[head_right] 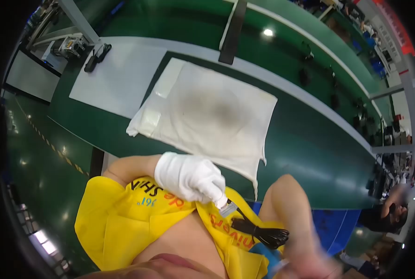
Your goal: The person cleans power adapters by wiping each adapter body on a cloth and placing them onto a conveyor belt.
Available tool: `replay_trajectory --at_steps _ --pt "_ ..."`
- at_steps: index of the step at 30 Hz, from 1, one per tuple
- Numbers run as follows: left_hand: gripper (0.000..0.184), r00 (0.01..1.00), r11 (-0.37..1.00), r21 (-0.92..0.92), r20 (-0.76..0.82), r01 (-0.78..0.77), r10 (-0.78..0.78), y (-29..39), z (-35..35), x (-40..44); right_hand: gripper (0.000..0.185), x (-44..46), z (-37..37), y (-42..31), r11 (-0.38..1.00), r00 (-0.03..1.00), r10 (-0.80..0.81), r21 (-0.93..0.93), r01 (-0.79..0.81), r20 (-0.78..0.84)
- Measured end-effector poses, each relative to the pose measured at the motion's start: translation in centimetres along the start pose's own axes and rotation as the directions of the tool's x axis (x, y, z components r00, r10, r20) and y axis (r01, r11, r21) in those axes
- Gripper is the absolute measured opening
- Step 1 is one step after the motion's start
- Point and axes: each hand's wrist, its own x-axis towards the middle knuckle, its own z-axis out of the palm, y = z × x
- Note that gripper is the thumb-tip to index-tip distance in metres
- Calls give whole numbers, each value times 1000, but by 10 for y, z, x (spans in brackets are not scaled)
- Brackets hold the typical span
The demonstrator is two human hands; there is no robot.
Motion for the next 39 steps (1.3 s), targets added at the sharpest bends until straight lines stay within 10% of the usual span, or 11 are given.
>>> replay_trajectory --at_steps 2,6,15,19,23,27,30,33,35,39 --pt "41 989 995 10 112 100 -100 8 -4 -2 33 -22 -30 48 686 740 673 389 -615 -18" --pt "34 960 958 99 62 268 -275 16 -15 -3 68 -52 2 66 268 277 960 150 -952 40" --pt "36 819 811 187 54 554 -571 14 -39 -43 58 -96 31 123 -80 -304 849 -464 -882 433" --pt "43 761 672 404 -108 621 -639 15 -45 -50 66 -141 43 191 -7 -220 936 -612 -791 274" --pt "44 696 526 469 -347 709 -629 16 -47 -52 77 -190 41 270 8 1 1000 -238 -971 32" --pt "41 713 614 379 -230 693 -663 8 -48 -64 71 -255 56 283 -11 -42 922 83 -997 -384" --pt "44 641 508 467 -182 724 -746 8 -47 -71 58 -353 43 271 -147 -200 908 166 -975 -369" --pt "44 592 459 447 -222 768 -774 14 -49 -71 42 -451 29 231 -424 -335 794 -68 -903 -506" --pt "45 576 432 461 -236 775 -783 15 -51 -75 47 -475 9 198 -450 -266 893 -707 -546 -363" --pt "45 546 444 371 -237 815 -804 11 -53 -81 56 -433 14 160 -508 -369 849 -775 -376 -378"
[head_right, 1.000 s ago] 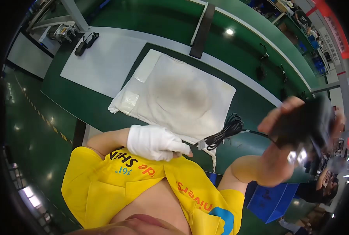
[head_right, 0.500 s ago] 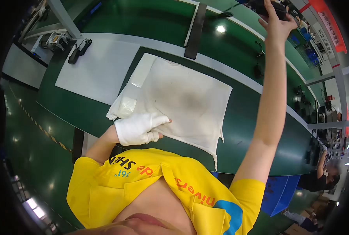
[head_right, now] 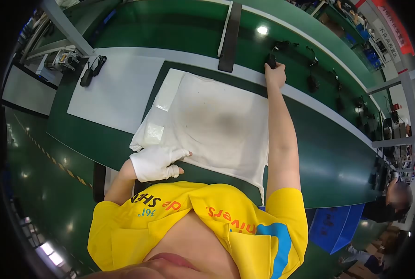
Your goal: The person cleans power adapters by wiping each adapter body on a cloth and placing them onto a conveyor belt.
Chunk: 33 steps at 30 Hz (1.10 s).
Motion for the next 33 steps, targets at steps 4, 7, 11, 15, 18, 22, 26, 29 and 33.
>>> replay_trajectory --at_steps 4,7,11,15,18,22,26,29,33 --pt "45 999 998 64 44 -22 19 9 -6 9 54 -5 -10 5 995 997 -54 -77 58 48" --pt "44 997 998 8 31 -65 64 12 -6 15 55 -6 -9 17 986 987 -161 -48 161 -4" --pt "43 996 987 -135 0 -90 91 -2 -14 15 59 -4 -14 18 973 980 -189 -123 195 57" --pt "42 822 989 139 -558 -44 115 -83 -57 17 70 -13 -15 32 940 954 -273 -174 292 125" --pt "42 426 835 47 -875 548 -230 -168 -112 2 80 -29 -20 53 912 920 -378 -126 389 103" --pt "59 -164 516 -436 -857 737 -489 -273 -163 -48 82 -82 -64 60 870 870 -492 58 490 22" --pt "71 -280 419 -519 -813 745 -510 -274 -157 -76 74 -140 -115 72 913 913 -391 176 369 114" --pt "67 -373 658 -588 -808 469 -456 -319 -169 -67 68 -162 -137 87 912 920 -372 234 338 123" --pt "62 -532 956 -261 -833 133 -154 -225 -200 -15 60 -171 -156 67 859 896 -442 307 410 38"
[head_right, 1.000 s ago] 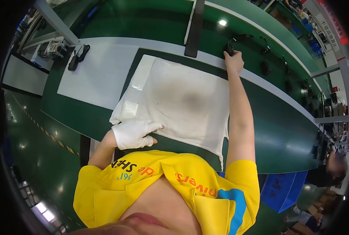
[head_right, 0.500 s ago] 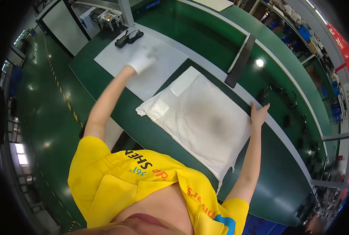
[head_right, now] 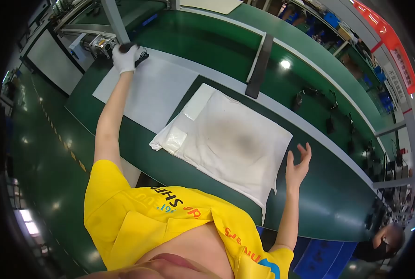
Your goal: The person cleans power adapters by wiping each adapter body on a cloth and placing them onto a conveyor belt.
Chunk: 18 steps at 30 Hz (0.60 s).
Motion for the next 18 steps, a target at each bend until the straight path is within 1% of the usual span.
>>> replay_trajectory --at_steps 1,2,3,4,5,6,7,8,9,10,11,12,13,14,15,16,17,18 --pt "57 992 989 -88 -8 -123 123 32 8 -11 59 5 0 -17 997 997 -71 6 71 -33" --pt "53 921 917 -89 9 -388 390 57 11 -24 59 11 3 -32 985 984 -171 27 172 -46" --pt "52 911 909 -197 120 -367 394 101 2 -51 60 17 7 -48 961 961 -269 45 272 -63" --pt "53 843 840 -318 176 -440 508 131 -7 -71 63 22 11 -70 925 925 -373 49 376 -66" --pt "51 760 735 -432 155 -523 632 157 -18 -93 65 26 17 -95 879 879 -471 50 475 -75" --pt "50 650 585 -496 52 -642 758 181 -26 -112 67 29 20 -127 814 811 -579 0 581 -78" --pt "49 576 481 -610 48 -630 816 201 -40 -131 70 31 23 -156 736 732 -677 -52 675 -75" --pt "47 539 408 -683 24 -606 842 214 -50 -152 68 33 28 -173 672 666 -741 -64 738 -87" --pt "45 475 399 -746 126 -534 871 226 -71 -169 66 36 32 -178 595 591 -803 -59 801 -70" --pt "45 328 288 -822 131 -492 935 235 -83 -176 64 39 35 -184 513 510 -858 -52 857 -53" --pt "47 198 272 -919 221 -284 955 247 -97 -179 62 40 37 -183 419 418 -908 -18 908 -10" --pt "54 251 287 -895 208 -341 945 245 -105 -189 57 31 39 -181 465 473 -881 161 871 -16" --pt "61 306 309 -865 193 -396 932 241 -109 -197 58 16 30 -183 602 601 -795 219 768 78" --pt "61 297 295 -873 185 -388 937 235 -110 -204 59 8 30 -180 675 689 -715 368 639 115" --pt "82 400 390 -915 320 -105 859 227 -109 -211 61 1 33 -177 716 759 -629 505 482 169" --pt "105 448 437 -879 474 191 758 219 -108 -217 73 -4 33 -178 709 800 -561 622 332 212" --pt "105 436 436 -878 476 196 764 214 -107 -227 73 -6 32 -180 711 808 -553 621 330 204" --pt "109 268 524 -671 714 524 646 212 -107 -241 74 -8 26 -183 614 889 -395 787 70 230"
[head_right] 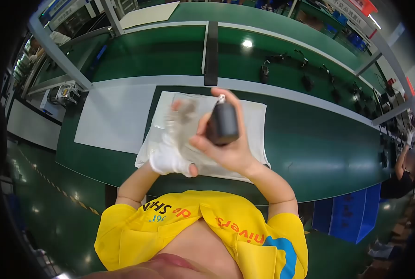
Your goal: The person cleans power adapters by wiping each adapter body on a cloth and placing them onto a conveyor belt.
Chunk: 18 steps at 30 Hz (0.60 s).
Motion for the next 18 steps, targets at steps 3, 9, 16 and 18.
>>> replay_trajectory --at_steps 3,9,16,18 --pt "96 759 862 182 413 473 -504 -4 10 -3 68 4 -3 -9 897 961 231 415 -151 -149" --pt "55 590 627 -153 559 764 -583 -16 15 -17 30 10 -44 11 613 847 471 782 -113 -246" --pt "39 699 518 -470 509 715 -503 -36 24 -36 22 1 -62 22 626 839 414 779 20 -354" --pt "39 592 473 -357 507 806 -627 -41 20 -32 22 0 -64 22 702 833 345 708 77 -433"
